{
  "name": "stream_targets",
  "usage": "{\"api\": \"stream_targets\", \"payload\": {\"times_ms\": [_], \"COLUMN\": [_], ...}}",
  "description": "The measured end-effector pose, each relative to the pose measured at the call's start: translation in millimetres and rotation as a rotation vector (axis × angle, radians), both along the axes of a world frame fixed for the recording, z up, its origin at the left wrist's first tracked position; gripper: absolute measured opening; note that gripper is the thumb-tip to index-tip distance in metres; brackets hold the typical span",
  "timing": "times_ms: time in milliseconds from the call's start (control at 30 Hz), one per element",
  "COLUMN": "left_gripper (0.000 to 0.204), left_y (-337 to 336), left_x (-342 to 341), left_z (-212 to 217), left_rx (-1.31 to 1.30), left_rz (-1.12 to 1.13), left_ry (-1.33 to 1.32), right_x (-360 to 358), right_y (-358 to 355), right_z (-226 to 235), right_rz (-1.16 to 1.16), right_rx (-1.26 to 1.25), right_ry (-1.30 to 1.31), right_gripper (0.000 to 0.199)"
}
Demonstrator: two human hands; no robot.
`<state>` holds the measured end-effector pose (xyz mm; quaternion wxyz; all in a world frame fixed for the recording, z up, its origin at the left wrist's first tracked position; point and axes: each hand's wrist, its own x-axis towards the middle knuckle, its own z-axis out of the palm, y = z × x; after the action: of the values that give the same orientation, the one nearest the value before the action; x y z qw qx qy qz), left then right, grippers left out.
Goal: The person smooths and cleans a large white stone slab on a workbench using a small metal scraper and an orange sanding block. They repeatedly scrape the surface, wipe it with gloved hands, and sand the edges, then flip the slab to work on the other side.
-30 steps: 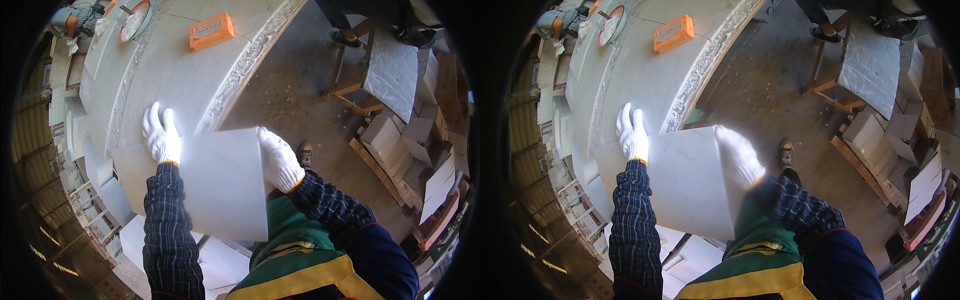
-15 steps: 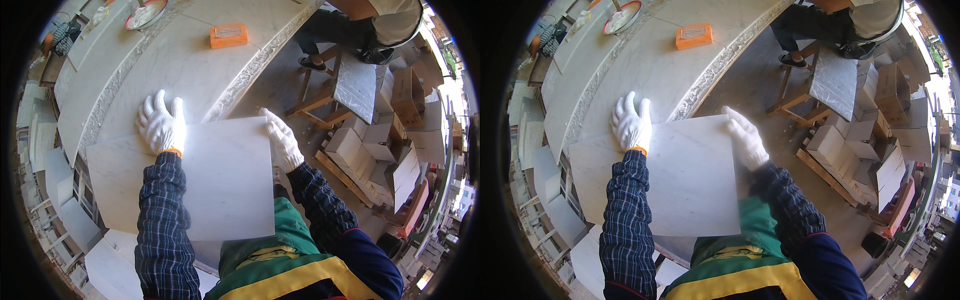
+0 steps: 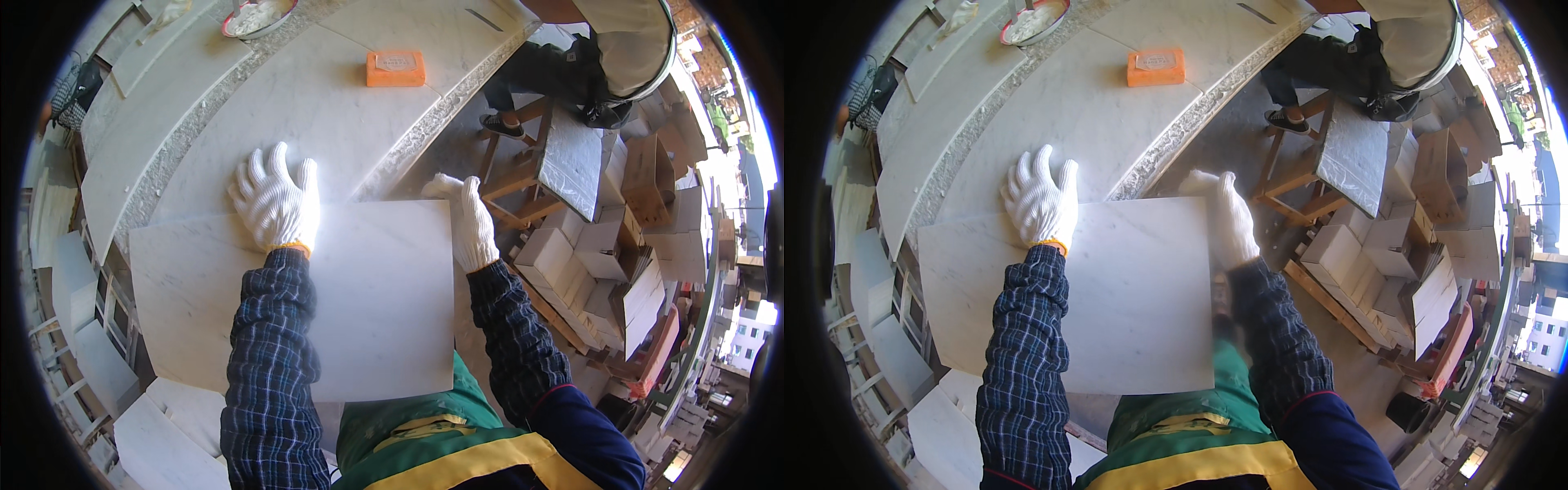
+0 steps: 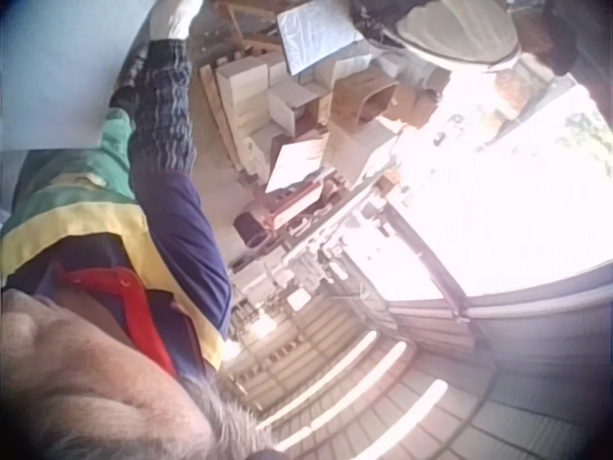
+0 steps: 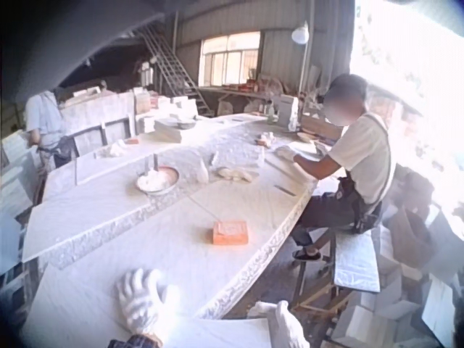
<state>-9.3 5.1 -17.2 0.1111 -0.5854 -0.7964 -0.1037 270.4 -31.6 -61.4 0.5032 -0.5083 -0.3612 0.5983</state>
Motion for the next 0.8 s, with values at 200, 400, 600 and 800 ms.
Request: {"api": "stream_targets", "payload": {"times_ms": [200,400,600,800], "left_gripper": [0.054,0.054,0.053,0.045], "left_y": [-1,-1,-2,-29], "left_x": [1,3,3,-22], "left_z": [-3,3,10,15], "left_rx": [0.032,0.012,0.050,0.267], "left_rz": [-0.002,0.015,-0.031,-0.399], "left_ry": [0.007,-0.026,-0.149,-0.393], "right_x": [18,44,39,11], "right_y": [4,-45,-215,-249], "right_z": [-13,-70,-26,33], "right_rz": [0.035,-0.087,0.468,0.293], "right_rx": [0.018,-0.028,-0.318,-0.221], "right_ry": [-0.118,0.148,-0.307,-0.299], "right_gripper": [0.057,0.049,0.069,0.028]}}
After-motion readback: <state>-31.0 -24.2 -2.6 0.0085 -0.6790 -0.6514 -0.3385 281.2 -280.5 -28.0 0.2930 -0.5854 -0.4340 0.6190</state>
